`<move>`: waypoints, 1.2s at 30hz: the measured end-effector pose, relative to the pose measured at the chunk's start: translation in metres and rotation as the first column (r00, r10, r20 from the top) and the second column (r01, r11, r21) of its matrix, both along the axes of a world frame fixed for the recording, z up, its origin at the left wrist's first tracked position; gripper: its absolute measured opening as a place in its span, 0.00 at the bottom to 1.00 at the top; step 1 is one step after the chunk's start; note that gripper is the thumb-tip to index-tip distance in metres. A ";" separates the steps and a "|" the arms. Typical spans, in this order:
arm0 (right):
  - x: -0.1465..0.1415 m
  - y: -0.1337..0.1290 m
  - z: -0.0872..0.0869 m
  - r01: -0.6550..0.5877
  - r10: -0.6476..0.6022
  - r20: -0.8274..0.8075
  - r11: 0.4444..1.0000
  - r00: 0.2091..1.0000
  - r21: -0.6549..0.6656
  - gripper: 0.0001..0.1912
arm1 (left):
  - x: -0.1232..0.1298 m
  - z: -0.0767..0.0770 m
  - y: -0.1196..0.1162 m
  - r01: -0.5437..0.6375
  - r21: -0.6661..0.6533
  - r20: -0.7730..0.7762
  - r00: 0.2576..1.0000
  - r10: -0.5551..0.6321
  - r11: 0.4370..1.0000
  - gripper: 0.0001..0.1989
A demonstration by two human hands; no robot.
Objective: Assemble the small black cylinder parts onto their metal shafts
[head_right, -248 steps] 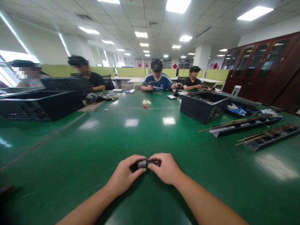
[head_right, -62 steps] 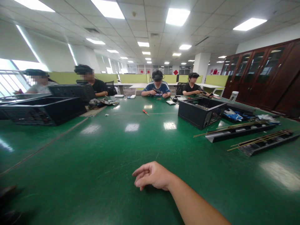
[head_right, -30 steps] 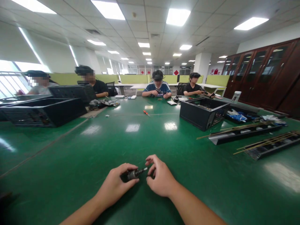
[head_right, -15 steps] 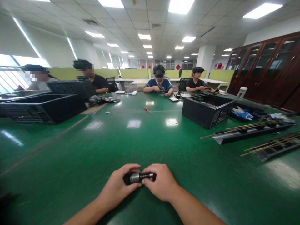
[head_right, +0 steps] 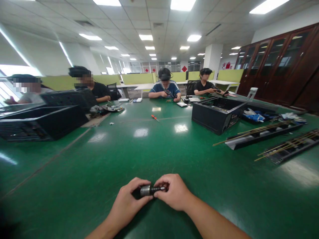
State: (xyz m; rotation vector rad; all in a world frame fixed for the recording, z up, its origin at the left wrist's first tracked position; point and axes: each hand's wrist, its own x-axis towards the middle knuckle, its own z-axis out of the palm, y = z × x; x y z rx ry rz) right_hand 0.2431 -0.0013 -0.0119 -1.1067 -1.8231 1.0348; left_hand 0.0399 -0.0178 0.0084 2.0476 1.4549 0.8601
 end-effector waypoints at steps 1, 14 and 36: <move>0.000 0.000 0.000 0.002 -0.002 -0.003 1.000 1.000 -0.001 0.09 | -0.001 -0.001 0.000 0.000 0.006 0.004 1.000 0.000 1.000 0.12; -0.001 -0.003 -0.001 -0.010 0.010 -0.011 1.000 1.000 0.000 0.08 | -0.001 -0.007 0.001 -0.035 0.018 0.050 0.998 0.034 0.999 0.14; 0.004 -0.001 -0.003 -0.018 0.010 -0.087 0.995 0.996 -0.095 0.07 | 0.001 -0.006 0.002 -0.068 0.030 0.080 0.995 0.066 0.997 0.14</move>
